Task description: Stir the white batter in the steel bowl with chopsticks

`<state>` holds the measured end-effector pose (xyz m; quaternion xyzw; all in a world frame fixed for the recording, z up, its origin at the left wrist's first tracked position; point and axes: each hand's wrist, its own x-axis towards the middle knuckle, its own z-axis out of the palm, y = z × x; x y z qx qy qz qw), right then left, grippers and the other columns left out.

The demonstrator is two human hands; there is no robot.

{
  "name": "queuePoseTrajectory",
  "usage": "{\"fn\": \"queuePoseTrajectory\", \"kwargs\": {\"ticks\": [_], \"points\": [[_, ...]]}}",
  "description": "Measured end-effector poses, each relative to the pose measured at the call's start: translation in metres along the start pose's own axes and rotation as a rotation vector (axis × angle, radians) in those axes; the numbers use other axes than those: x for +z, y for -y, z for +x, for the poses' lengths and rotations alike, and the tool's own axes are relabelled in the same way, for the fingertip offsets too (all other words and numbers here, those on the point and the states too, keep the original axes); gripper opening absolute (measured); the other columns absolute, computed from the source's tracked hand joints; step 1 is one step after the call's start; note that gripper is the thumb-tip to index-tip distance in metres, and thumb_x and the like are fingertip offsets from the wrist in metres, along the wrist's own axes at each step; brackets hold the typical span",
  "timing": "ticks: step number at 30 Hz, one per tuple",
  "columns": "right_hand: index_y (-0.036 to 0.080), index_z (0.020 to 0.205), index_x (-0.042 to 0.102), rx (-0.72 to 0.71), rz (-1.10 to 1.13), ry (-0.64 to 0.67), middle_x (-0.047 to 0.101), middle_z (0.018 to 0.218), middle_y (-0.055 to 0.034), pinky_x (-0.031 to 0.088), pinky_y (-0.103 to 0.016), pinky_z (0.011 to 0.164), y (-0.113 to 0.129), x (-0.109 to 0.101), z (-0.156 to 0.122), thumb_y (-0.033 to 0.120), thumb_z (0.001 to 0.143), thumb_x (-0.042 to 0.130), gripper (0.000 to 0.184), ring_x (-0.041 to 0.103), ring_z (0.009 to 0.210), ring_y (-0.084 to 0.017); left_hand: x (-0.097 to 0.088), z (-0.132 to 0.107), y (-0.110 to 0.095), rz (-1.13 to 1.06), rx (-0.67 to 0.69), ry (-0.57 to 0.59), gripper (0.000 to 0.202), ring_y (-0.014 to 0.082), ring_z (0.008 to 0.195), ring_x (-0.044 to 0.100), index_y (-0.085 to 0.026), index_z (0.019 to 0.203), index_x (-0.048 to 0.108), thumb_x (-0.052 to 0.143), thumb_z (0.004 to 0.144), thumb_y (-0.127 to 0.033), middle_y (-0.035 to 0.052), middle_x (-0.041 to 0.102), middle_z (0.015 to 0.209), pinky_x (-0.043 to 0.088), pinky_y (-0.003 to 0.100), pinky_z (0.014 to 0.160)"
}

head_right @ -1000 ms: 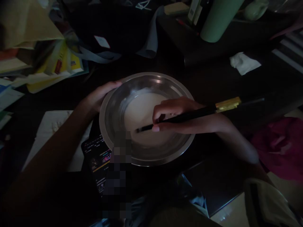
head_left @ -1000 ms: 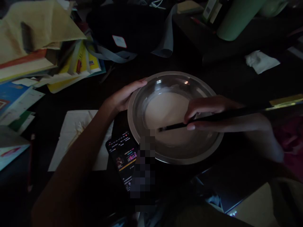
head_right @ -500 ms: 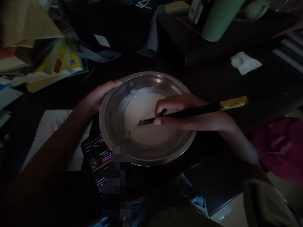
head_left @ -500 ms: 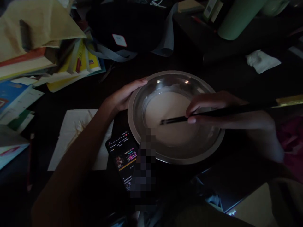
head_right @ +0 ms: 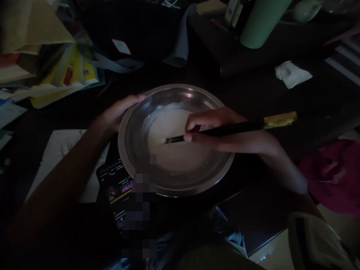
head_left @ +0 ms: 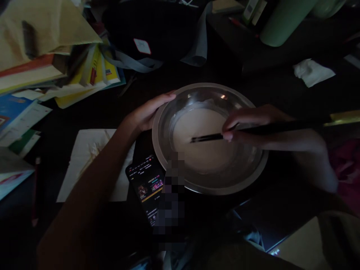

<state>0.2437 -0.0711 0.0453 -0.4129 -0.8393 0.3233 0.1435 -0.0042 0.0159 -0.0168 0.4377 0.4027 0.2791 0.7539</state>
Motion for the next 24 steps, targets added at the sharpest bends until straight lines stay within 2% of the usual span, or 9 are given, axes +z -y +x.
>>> {"fn": "queuePoseTrajectory", "kwargs": {"ticks": [2,4,7,10,13,16,18,21,24], "points": [[0.021,0.083,0.059,0.070,-0.050,-0.087,0.062,0.072,0.0022,0.040,-0.023,0.055,-0.004,-0.006,-0.002,0.029,0.082,0.056,0.009,0.057,0.066,-0.010,0.001,-0.001,-0.001,0.013,-0.011,-0.016,0.026,0.0128,0.078,0.065,-0.018,0.098,0.064,0.042,0.086,-0.023,-0.0038,0.063,0.065,0.052,0.020,0.070],[0.020,0.076,0.058,0.120,-0.054,-0.080,0.057,0.061,0.0029,0.036,-0.022,0.047,-0.007,-0.015,-0.005,0.030,0.083,0.054,0.013,0.053,0.055,-0.008,0.002,-0.002,-0.002,0.017,0.001,-0.002,0.025,0.0112,0.075,0.065,-0.018,0.097,0.065,0.043,0.085,-0.023,-0.0040,0.063,0.065,0.052,0.018,0.066],[0.019,0.074,0.058,0.071,0.018,0.116,0.057,0.057,0.0029,0.037,-0.021,0.046,-0.006,-0.021,-0.007,0.029,0.083,0.053,0.014,0.052,0.052,-0.007,0.001,-0.001,-0.002,0.016,0.019,0.028,0.025,0.0096,0.071,0.064,-0.018,0.097,0.065,0.043,0.085,-0.023,-0.0040,0.064,0.067,0.051,0.017,0.064],[0.019,0.086,0.061,-0.070,0.086,0.253,0.065,0.076,0.0007,0.043,-0.020,0.056,-0.002,-0.011,-0.003,0.027,0.082,0.056,0.011,0.059,0.068,-0.008,0.001,0.000,-0.002,0.018,0.014,0.026,0.027,0.0098,0.071,0.065,-0.017,0.098,0.065,0.042,0.085,-0.022,-0.0040,0.063,0.065,0.051,0.018,0.066],[0.019,0.091,0.060,-0.010,0.045,0.098,0.065,0.085,0.0006,0.043,-0.021,0.065,-0.002,0.000,0.001,0.025,0.080,0.058,0.013,0.060,0.078,-0.010,0.003,-0.001,-0.003,0.028,0.009,-0.010,0.026,0.0104,0.072,0.065,-0.017,0.097,0.065,0.042,0.085,-0.022,-0.0041,0.062,0.063,0.051,0.018,0.067],[0.019,0.087,0.060,0.106,0.001,-0.065,0.063,0.075,0.0016,0.040,-0.021,0.057,-0.008,-0.006,-0.001,0.025,0.081,0.057,0.008,0.058,0.069,-0.009,0.004,-0.002,-0.003,0.030,0.018,0.000,0.026,0.0102,0.071,0.065,-0.018,0.096,0.065,0.042,0.085,-0.023,-0.0041,0.063,0.064,0.051,0.018,0.066],[0.018,0.079,0.059,0.131,0.006,-0.094,0.059,0.065,0.0020,0.036,-0.021,0.049,-0.011,-0.015,-0.003,0.027,0.083,0.054,0.011,0.053,0.060,-0.007,0.003,-0.002,-0.003,0.028,0.021,0.031,0.026,0.0098,0.070,0.065,-0.018,0.097,0.065,0.042,0.085,-0.023,-0.0040,0.064,0.066,0.051,0.017,0.065],[0.018,0.072,0.058,0.126,0.049,0.056,0.056,0.058,0.0022,0.036,-0.021,0.046,-0.013,-0.025,-0.005,0.029,0.085,0.051,0.018,0.051,0.054,-0.007,0.000,0.000,-0.001,0.028,0.028,0.048,0.027,0.0103,0.072,0.065,-0.017,0.102,0.064,0.043,0.085,-0.023,-0.0038,0.065,0.069,0.052,0.019,0.067],[0.019,0.079,0.060,0.025,0.085,0.223,0.060,0.063,0.0031,0.040,-0.019,0.050,-0.012,-0.018,-0.002,0.030,0.083,0.054,0.013,0.056,0.058,-0.006,-0.002,0.001,0.001,0.037,0.033,0.029,0.029,0.0122,0.077,0.066,-0.017,0.107,0.062,0.043,0.085,-0.023,-0.0034,0.065,0.071,0.052,0.021,0.071]]}}
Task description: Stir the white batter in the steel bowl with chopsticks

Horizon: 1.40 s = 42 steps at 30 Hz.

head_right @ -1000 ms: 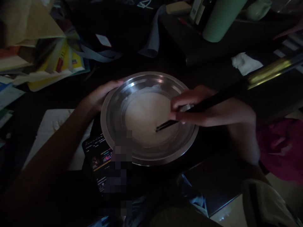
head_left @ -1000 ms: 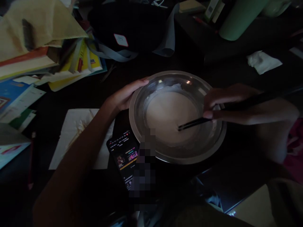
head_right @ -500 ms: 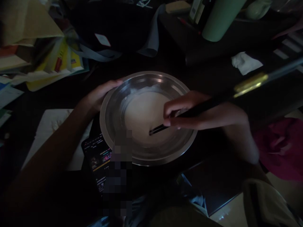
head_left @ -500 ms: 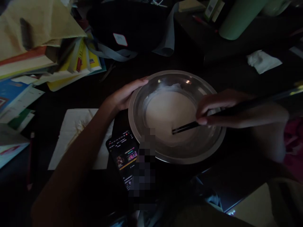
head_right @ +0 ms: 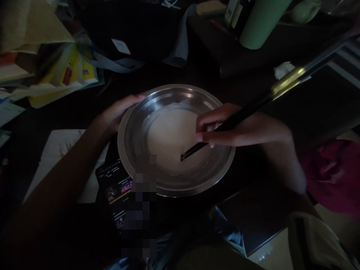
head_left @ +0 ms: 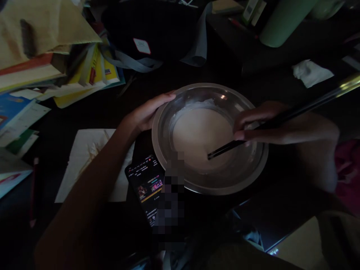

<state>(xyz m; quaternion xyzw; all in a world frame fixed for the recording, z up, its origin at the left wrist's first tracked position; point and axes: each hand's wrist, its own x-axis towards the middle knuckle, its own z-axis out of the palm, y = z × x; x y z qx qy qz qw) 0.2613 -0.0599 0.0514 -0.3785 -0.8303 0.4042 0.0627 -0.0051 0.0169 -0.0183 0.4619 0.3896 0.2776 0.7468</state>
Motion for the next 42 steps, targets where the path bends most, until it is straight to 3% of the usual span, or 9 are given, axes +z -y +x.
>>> {"fn": "queuePoseTrajectory", "kwargs": {"ticks": [3,8,15,18,22,29,32,36,42], "points": [[0.019,0.087,0.061,-0.071,-0.033,-0.075,0.063,0.074,0.0031,0.043,-0.018,0.057,-0.001,0.009,0.005,0.031,0.082,0.056,0.014,0.058,0.067,-0.007,0.001,-0.001,-0.001,0.024,-0.024,-0.051,0.032,0.0143,0.084,0.065,-0.016,0.112,0.059,0.040,0.087,-0.024,-0.0025,0.065,0.074,0.051,0.023,0.076],[0.017,0.081,0.060,0.082,-0.085,-0.320,0.058,0.068,0.0013,0.036,-0.020,0.048,-0.002,0.000,-0.003,0.035,0.085,0.050,0.021,0.052,0.061,-0.007,0.004,-0.004,-0.004,-0.010,-0.016,0.019,0.027,0.0101,0.073,0.064,-0.014,0.103,0.062,0.041,0.087,-0.022,-0.0047,0.061,0.063,0.050,0.020,0.071],[0.018,0.082,0.061,-0.054,0.004,0.034,0.060,0.066,0.0027,0.041,-0.019,0.051,0.003,0.003,0.003,0.032,0.084,0.053,0.017,0.056,0.060,-0.006,0.002,0.000,-0.002,-0.020,0.021,0.036,0.028,0.0099,0.073,0.064,-0.016,0.101,0.063,0.040,0.086,-0.022,-0.0044,0.062,0.066,0.050,0.018,0.068],[0.018,0.091,0.059,-0.013,-0.049,-0.133,0.063,0.078,0.0016,0.042,-0.020,0.060,0.002,0.011,0.007,0.032,0.084,0.053,0.016,0.058,0.072,-0.008,0.002,0.000,-0.001,-0.029,0.011,0.051,0.030,0.0085,0.068,0.064,-0.016,0.101,0.063,0.038,0.086,-0.022,-0.0043,0.063,0.065,0.049,0.017,0.065],[0.018,0.082,0.059,0.108,-0.098,-0.313,0.059,0.069,0.0018,0.036,-0.021,0.049,-0.002,0.003,-0.002,0.035,0.085,0.050,0.019,0.052,0.061,-0.008,0.002,0.000,-0.002,-0.056,0.017,0.101,0.027,0.0063,0.062,0.062,-0.015,0.096,0.064,0.041,0.085,-0.023,-0.0042,0.064,0.065,0.049,0.015,0.061],[0.018,0.086,0.061,-0.053,-0.002,0.072,0.062,0.072,0.0022,0.042,-0.020,0.053,0.005,0.004,0.002,0.030,0.084,0.053,0.014,0.057,0.065,-0.008,0.003,0.000,-0.002,-0.034,0.018,0.070,0.029,0.0077,0.065,0.063,-0.016,0.096,0.064,0.037,0.087,-0.020,-0.0046,0.062,0.064,0.050,0.016,0.064],[0.018,0.093,0.059,-0.021,-0.068,-0.099,0.063,0.080,0.0022,0.042,-0.020,0.060,0.006,0.010,0.006,0.031,0.085,0.053,0.017,0.057,0.073,-0.008,0.003,-0.001,-0.003,-0.047,0.021,0.082,0.028,0.0076,0.065,0.063,-0.015,0.093,0.064,0.038,0.087,-0.021,-0.0041,0.062,0.064,0.050,0.016,0.063],[0.019,0.080,0.058,0.091,-0.095,-0.314,0.056,0.065,0.0038,0.037,-0.019,0.048,0.000,0.002,-0.002,0.032,0.086,0.050,0.017,0.051,0.058,-0.006,0.005,-0.003,-0.005,-0.054,0.011,0.086,0.027,0.0056,0.059,0.062,-0.014,0.090,0.064,0.038,0.087,-0.020,-0.0036,0.063,0.065,0.050,0.014,0.059],[0.021,0.083,0.061,-0.036,-0.020,0.047,0.062,0.069,0.0032,0.043,-0.019,0.051,0.001,0.001,0.000,0.030,0.083,0.055,0.011,0.058,0.063,-0.007,0.004,-0.002,-0.004,-0.049,-0.004,0.045,0.027,0.0053,0.058,0.062,-0.015,0.097,0.064,0.039,0.087,-0.019,-0.0053,0.061,0.062,0.050,0.014,0.060]]}}
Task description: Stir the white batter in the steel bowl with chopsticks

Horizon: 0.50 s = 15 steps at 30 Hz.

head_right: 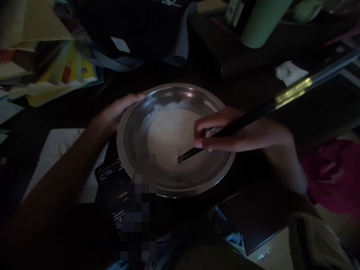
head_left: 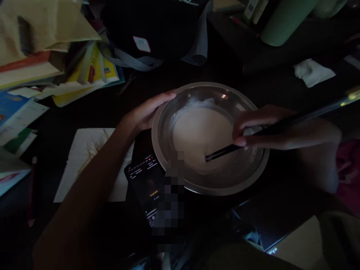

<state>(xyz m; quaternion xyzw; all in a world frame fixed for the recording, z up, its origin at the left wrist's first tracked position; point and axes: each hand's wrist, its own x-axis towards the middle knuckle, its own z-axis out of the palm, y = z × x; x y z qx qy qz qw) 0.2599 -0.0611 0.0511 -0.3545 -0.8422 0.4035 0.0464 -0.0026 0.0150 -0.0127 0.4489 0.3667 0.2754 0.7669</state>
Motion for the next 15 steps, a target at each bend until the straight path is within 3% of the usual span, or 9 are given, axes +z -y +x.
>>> {"fn": "queuePoseTrajectory", "kwargs": {"ticks": [2,4,8,10,15], "points": [[0.021,0.090,0.061,-0.026,-0.026,-0.040,0.064,0.080,0.0029,0.045,-0.020,0.059,0.002,0.007,0.005,0.031,0.082,0.056,0.014,0.059,0.072,-0.008,0.000,0.000,0.000,-0.001,-0.004,-0.009,0.028,0.0060,0.059,0.062,-0.016,0.099,0.063,0.039,0.087,-0.020,-0.0052,0.060,0.061,0.050,0.014,0.061],[0.021,0.092,0.061,-0.002,-0.068,-0.172,0.063,0.083,0.0029,0.044,-0.020,0.064,0.001,0.011,0.007,0.032,0.083,0.055,0.015,0.059,0.075,-0.008,0.000,-0.001,0.000,0.008,-0.013,-0.019,0.029,0.0071,0.063,0.063,-0.016,0.101,0.063,0.038,0.087,-0.021,-0.0049,0.061,0.062,0.051,0.015,0.063],[0.018,0.082,0.058,0.107,-0.083,-0.373,0.057,0.070,0.0023,0.038,-0.021,0.052,-0.002,0.005,0.001,0.033,0.084,0.053,0.015,0.052,0.063,-0.007,0.001,-0.002,-0.001,0.015,-0.011,-0.016,0.028,0.0092,0.070,0.064,-0.016,0.101,0.063,0.039,0.087,-0.022,-0.0046,0.061,0.064,0.051,0.017,0.067],[0.019,0.076,0.057,0.123,-0.053,-0.354,0.054,0.064,0.0022,0.035,-0.022,0.047,-0.003,0.001,-0.003,0.033,0.084,0.052,0.017,0.050,0.058,-0.008,0.000,-0.001,0.000,0.018,-0.015,-0.014,0.028,0.0101,0.072,0.064,-0.016,0.101,0.062,0.039,0.087,-0.023,-0.0039,0.062,0.065,0.051,0.018,0.067],[0.019,0.083,0.062,-0.021,0.005,-0.085,0.061,0.070,0.0016,0.041,-0.021,0.053,0.001,0.005,0.003,0.032,0.081,0.056,0.015,0.056,0.063,-0.008,-0.006,0.003,0.005,0.017,0.001,0.000,0.030,0.0107,0.069,0.064,-0.017,0.106,0.061,0.040,0.086,-0.024,-0.0021,0.066,0.071,0.050,0.018,0.064]]}}
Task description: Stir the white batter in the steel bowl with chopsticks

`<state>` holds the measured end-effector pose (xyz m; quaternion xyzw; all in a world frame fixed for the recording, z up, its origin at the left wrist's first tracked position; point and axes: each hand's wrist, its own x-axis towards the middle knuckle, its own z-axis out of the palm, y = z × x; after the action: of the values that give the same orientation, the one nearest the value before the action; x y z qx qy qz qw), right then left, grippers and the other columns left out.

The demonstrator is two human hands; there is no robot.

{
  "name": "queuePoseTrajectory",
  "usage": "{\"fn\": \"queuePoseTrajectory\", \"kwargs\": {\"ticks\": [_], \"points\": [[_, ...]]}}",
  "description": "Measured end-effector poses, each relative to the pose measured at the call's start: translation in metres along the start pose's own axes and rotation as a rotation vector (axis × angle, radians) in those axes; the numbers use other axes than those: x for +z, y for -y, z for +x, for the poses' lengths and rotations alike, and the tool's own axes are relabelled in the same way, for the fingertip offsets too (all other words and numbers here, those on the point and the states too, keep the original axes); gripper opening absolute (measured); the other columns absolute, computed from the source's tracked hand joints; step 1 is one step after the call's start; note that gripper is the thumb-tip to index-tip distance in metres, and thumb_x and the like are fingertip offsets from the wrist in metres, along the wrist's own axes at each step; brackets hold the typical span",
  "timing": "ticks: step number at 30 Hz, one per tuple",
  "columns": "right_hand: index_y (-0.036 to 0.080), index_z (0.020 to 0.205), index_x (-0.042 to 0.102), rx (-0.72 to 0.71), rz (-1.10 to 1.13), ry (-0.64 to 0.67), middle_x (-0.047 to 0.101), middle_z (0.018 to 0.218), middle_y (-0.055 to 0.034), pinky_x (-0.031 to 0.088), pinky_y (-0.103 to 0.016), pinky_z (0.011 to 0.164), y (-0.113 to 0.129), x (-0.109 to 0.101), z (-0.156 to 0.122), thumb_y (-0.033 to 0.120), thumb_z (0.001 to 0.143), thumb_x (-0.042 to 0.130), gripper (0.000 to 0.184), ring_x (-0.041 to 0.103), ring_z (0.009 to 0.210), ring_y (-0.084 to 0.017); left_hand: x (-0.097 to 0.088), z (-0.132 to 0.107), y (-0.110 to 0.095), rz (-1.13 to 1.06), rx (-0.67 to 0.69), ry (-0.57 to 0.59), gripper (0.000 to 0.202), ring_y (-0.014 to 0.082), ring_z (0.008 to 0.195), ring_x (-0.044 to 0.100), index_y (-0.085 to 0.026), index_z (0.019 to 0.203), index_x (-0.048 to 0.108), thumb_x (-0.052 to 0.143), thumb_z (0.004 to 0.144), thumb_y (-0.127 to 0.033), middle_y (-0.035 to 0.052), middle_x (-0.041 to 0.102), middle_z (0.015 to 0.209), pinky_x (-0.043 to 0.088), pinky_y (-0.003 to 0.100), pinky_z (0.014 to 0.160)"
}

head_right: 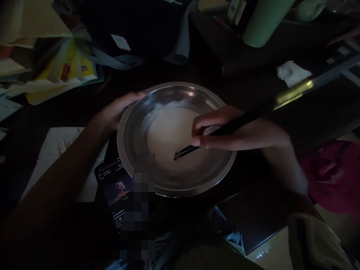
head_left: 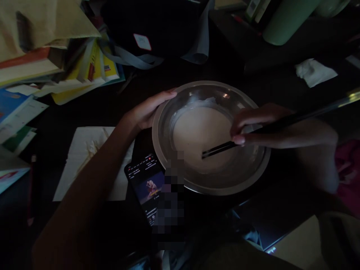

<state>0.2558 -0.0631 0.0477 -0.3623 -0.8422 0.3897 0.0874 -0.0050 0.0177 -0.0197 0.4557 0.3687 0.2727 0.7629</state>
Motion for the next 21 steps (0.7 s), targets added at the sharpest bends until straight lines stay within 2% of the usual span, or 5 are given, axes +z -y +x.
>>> {"fn": "queuePoseTrajectory", "kwargs": {"ticks": [4,8,11,16,21], "points": [[0.018,0.090,0.060,0.015,-0.057,-0.139,0.063,0.084,0.0008,0.041,-0.022,0.064,0.000,0.009,0.007,0.029,0.081,0.057,0.014,0.057,0.076,-0.010,0.001,0.000,-0.001,-0.011,0.011,0.024,0.029,0.0102,0.068,0.064,-0.016,0.107,0.060,0.044,0.085,-0.026,-0.0017,0.066,0.072,0.050,0.018,0.065],[0.019,0.081,0.058,0.138,-0.100,-0.389,0.056,0.069,0.0027,0.036,-0.021,0.052,-0.002,0.004,0.002,0.033,0.084,0.054,0.015,0.052,0.063,-0.007,0.005,-0.003,-0.005,0.019,-0.016,-0.015,0.032,0.0102,0.075,0.065,-0.017,0.109,0.059,0.035,0.087,-0.021,-0.0040,0.063,0.068,0.049,0.019,0.069],[0.019,0.073,0.057,0.172,-0.099,-0.307,0.052,0.060,0.0031,0.033,-0.022,0.046,0.000,-0.003,-0.004,0.034,0.084,0.052,0.020,0.048,0.055,-0.007,0.005,-0.004,-0.005,-0.016,-0.007,0.038,0.030,0.0088,0.068,0.064,-0.016,0.105,0.060,0.036,0.088,-0.022,-0.0036,0.064,0.066,0.049,0.018,0.065],[0.021,0.087,0.061,-0.015,-0.022,0.011,0.062,0.075,0.0018,0.043,-0.022,0.055,0.004,0.005,0.002,0.033,0.081,0.055,0.014,0.057,0.067,-0.010,0.001,-0.001,-0.001,-0.099,0.055,0.138,0.026,0.0087,0.065,0.062,-0.015,0.105,0.060,0.046,0.084,-0.023,-0.0020,0.070,0.074,0.050,0.016,0.063],[0.023,0.088,0.058,0.132,-0.142,-0.277,0.062,0.081,0.0011,0.042,-0.028,0.064,0.007,0.014,0.006,0.031,0.084,0.052,0.011,0.057,0.075,-0.014,-0.001,-0.001,-0.001,-0.131,0.030,0.182,0.026,0.0083,0.063,0.062,-0.014,0.107,0.059,0.042,0.087,-0.020,-0.0012,0.070,0.070,0.049,0.015,0.062]]}}
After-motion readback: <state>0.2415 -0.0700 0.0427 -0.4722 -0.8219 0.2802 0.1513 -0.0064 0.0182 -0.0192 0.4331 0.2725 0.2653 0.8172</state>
